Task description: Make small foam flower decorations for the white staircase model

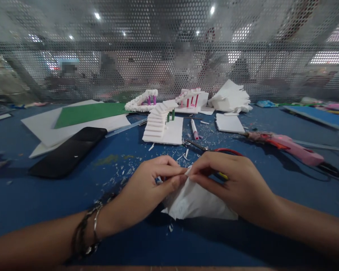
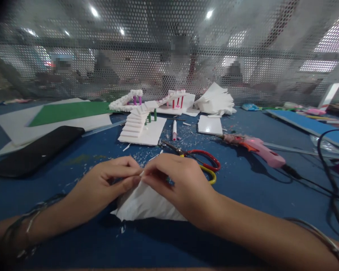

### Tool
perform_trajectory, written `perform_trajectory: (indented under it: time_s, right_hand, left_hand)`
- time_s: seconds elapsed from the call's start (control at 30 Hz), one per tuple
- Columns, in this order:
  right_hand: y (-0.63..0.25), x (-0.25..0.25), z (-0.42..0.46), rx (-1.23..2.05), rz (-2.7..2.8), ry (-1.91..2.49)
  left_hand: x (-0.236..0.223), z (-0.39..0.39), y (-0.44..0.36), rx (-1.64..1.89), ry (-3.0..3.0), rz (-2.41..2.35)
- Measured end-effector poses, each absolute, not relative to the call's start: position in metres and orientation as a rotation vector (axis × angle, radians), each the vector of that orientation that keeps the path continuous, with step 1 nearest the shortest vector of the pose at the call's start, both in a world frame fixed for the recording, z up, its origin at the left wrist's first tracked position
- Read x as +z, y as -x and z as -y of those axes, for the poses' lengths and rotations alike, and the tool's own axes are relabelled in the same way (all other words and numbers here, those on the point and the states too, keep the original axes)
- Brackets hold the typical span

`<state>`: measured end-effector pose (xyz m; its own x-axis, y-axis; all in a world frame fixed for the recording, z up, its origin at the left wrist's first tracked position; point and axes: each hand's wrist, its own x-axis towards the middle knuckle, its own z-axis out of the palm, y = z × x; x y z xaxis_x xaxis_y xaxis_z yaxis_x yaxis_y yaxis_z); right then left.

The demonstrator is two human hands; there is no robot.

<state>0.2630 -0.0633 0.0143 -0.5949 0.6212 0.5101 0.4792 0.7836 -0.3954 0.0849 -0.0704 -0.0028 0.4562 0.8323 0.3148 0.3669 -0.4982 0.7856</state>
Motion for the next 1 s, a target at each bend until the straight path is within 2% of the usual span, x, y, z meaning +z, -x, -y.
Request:
perform_trajectory:
  time_s: [0.6,0.87,1.0]
  right_hand:
    - [-0.2602,0.0075,0.0617,0.169,2.388,0.825]
    - [-0.2602,0.0098,0.0616,0.266,2.366,0.806]
    - [-0.2632,0.0134,0.056,0.508,2.367,0.799]
  left_hand:
    - [-0.0036,0.0708,-0.0855,0.869,-2.169,-1.014]
    - [-0.0028,0.072,-0.088,0.885,-2.22,-1.023]
    - [-0.0032,0.07,-0.0871,0.911,-2.226,-1.052]
